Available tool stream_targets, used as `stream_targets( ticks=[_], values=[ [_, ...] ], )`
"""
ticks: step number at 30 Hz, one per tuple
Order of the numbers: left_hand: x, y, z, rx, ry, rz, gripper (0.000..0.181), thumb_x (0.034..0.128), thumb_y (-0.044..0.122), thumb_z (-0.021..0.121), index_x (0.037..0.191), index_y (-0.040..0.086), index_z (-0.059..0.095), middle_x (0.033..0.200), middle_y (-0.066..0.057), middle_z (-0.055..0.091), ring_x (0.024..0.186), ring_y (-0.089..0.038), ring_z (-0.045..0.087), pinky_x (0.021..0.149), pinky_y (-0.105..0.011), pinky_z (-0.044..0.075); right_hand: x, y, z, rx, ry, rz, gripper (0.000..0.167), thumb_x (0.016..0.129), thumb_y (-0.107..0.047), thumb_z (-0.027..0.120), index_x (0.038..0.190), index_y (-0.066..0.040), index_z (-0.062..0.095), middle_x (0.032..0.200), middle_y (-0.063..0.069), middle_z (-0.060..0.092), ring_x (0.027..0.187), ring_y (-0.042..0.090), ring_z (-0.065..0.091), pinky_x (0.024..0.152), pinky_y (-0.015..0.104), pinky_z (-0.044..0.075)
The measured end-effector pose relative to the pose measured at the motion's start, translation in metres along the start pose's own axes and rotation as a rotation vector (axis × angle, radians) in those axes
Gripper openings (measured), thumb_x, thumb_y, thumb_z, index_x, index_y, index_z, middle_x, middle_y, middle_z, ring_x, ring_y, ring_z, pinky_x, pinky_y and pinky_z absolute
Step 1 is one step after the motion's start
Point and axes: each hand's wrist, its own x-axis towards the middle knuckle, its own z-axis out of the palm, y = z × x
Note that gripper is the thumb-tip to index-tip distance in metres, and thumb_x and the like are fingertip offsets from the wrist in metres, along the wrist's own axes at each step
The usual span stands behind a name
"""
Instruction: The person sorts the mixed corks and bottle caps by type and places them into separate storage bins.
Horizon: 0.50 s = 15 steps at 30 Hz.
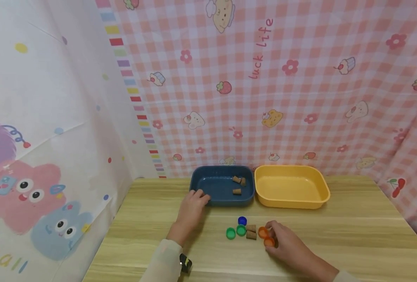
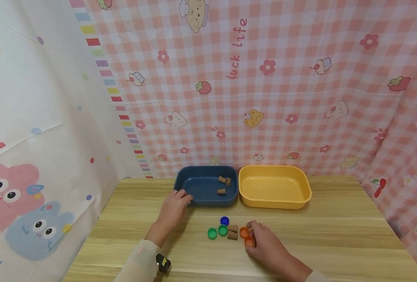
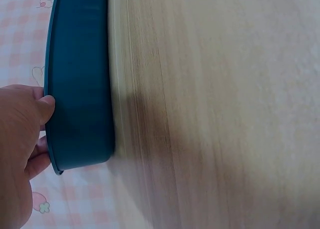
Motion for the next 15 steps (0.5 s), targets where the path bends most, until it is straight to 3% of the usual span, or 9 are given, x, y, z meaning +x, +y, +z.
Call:
stream_targets(
  ticks=[7, 15],
  values=[
    [-0.0002, 0.0003, -0.0003, 0.006, -0.01, -0.006, 0.022, 0.09, 0.0, 0.073, 0.106, 0.013, 0.079, 0.094, -0.004, 0.068, 0.079, -0.022, 0.055, 0.074, -0.034, 0.05, -0.0014, -0.0003, -0.0015, 0.024, 0.025, 0.034, 0.047, 0.08, -0.01, 0.086, 0.12, -0.01, 0.061, 0.098, -0.001, 0.064, 0.082, 0.012, 0.056, 0.071, 0.027, 0.051],
    [0.0002, -0.001, 0.0007, -0.003, 0.008, 0.005, 0.019, 0.0911, 0.003, 0.072, 0.106, 0.012, 0.08, 0.094, -0.005, 0.068, 0.078, -0.022, 0.055, 0.073, -0.034, 0.05, -0.0029, 0.0007, -0.0047, -0.013, 0.088, -0.042, 0.036, 0.079, -0.008, 0.085, 0.109, -0.009, 0.065, 0.094, -0.003, 0.061, 0.081, 0.01, 0.053, 0.071, 0.024, 0.05]
  ],
)
